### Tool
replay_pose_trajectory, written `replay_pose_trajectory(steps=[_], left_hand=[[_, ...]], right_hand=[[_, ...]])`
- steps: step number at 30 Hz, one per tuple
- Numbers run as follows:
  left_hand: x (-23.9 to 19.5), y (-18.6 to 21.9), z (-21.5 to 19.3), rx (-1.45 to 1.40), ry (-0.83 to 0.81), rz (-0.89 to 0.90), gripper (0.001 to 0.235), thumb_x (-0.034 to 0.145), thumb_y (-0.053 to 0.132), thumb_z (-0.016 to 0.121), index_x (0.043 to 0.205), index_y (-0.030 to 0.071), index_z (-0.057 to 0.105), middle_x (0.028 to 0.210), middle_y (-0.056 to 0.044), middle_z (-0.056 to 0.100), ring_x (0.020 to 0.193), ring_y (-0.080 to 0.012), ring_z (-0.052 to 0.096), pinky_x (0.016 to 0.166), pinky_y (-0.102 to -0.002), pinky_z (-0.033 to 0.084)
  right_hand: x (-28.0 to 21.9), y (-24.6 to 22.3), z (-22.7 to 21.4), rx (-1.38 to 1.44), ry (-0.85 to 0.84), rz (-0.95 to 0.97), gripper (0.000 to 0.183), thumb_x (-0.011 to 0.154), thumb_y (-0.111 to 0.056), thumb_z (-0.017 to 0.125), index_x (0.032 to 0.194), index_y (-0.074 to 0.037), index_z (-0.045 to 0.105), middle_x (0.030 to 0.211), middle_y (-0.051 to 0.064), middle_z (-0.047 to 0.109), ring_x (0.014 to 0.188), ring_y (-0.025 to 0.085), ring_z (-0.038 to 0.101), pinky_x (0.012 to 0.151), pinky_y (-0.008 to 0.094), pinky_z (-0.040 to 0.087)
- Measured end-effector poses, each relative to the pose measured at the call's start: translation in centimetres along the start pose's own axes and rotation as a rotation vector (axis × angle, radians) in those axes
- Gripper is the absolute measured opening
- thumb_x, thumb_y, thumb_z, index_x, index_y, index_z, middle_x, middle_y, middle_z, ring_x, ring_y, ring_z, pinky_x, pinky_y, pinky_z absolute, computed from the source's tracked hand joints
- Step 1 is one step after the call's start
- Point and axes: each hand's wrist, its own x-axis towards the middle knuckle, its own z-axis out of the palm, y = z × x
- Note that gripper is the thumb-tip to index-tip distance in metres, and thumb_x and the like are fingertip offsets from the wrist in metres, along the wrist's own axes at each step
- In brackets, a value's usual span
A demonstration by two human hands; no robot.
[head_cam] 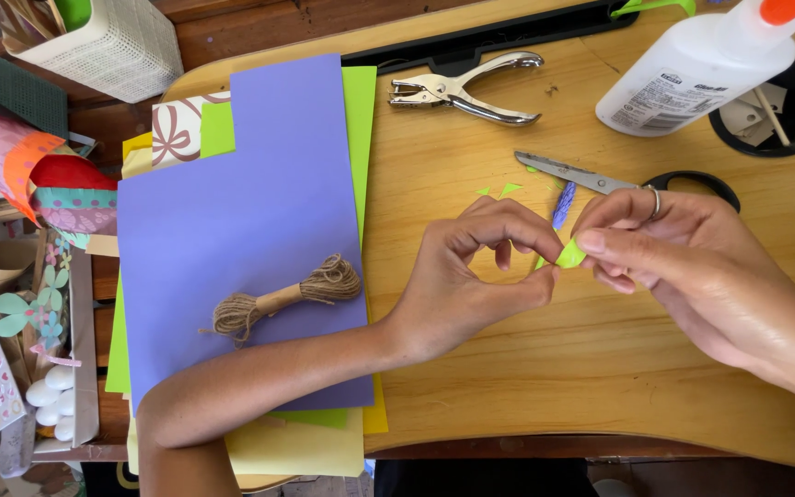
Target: Gluing small green paper leaves onto a purple paper flower stem using liquid glue and a small wooden stick for precision.
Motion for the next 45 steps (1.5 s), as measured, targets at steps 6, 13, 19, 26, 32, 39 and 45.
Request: replay_pose_trajectory(steps=[6,13,19,26,32,39,45], left_hand=[[-0.4,0.5,-0.6,-0.091,-0.116,-0.096,0.021,0.082,0.006,0.066,0.095,0.022,0.066,0.097,0.009,0.065,0.087,-0.0032,0.047,0.075,-0.020,0.040],[-1.3,1.2,-0.1,-0.062,-0.069,-0.122,0.008,0.079,0.026,0.072,0.083,0.021,0.067,0.090,0.006,0.067,0.088,-0.0026,0.055,0.072,-0.020,0.039],[-2.0,0.6,0.4,-0.122,-0.054,-0.136,0.005,0.080,0.020,0.072,0.083,0.019,0.067,0.090,0.004,0.066,0.088,-0.0033,0.056,0.072,-0.019,0.041],[-3.1,0.9,0.4,-0.077,-0.067,-0.101,0.011,0.082,0.012,0.068,0.086,0.022,0.067,0.091,0.006,0.067,0.090,-0.0047,0.050,0.072,-0.020,0.042],[-5.4,3.3,-2.0,0.106,-0.081,-0.184,0.055,0.072,0.003,0.064,0.124,0.018,0.055,0.121,0.004,0.059,0.093,-0.0097,0.052,0.078,-0.022,0.044],[-18.5,7.7,-12.2,0.537,0.203,-0.112,0.058,0.081,0.024,0.060,0.133,0.007,0.041,0.135,-0.011,0.051,0.104,-0.0187,0.058,0.090,-0.031,0.052],[-48.0,0.9,-31.3,0.281,0.382,-0.090,0.115,0.038,0.000,0.085,0.140,-0.005,0.032,0.130,-0.020,0.055,0.117,-0.0255,0.061,0.080,-0.031,0.063]], right_hand=[[-0.5,-0.1,-0.7,0.077,-0.056,0.068,0.010,0.082,-0.011,0.068,0.080,-0.001,0.067,0.066,0.006,0.056,0.054,0.015,0.044,0.050,0.026,0.033],[-1.3,0.2,-0.1,0.018,-0.063,0.042,0.011,0.082,-0.007,0.066,0.083,0.004,0.068,0.067,0.010,0.057,0.054,0.014,0.040,0.050,0.027,0.031],[-2.2,-0.1,0.5,-0.017,-0.059,0.039,0.011,0.082,-0.008,0.067,0.083,0.003,0.069,0.062,0.009,0.054,0.054,0.014,0.039,0.051,0.027,0.030],[-3.0,0.1,0.7,0.040,-0.070,0.058,0.010,0.081,-0.009,0.068,0.081,0.001,0.068,0.068,0.007,0.058,0.055,0.014,0.042,0.052,0.026,0.032],[-3.1,0.1,0.5,0.079,-0.084,0.048,0.005,0.080,-0.005,0.067,0.080,-0.001,0.066,0.077,0.009,0.062,0.053,0.013,0.041,0.050,0.024,0.031],[-2.5,1.7,-0.4,-0.075,-0.089,-0.068,0.007,0.079,0.000,0.066,0.084,0.005,0.066,0.076,0.013,0.062,0.057,0.015,0.041,0.052,0.027,0.033],[-3.5,2.0,-0.4,-0.393,-0.305,-0.425,0.014,0.077,-0.001,0.065,0.090,-0.004,0.070,0.078,0.007,0.069,0.071,0.013,0.061,0.063,0.020,0.048]])
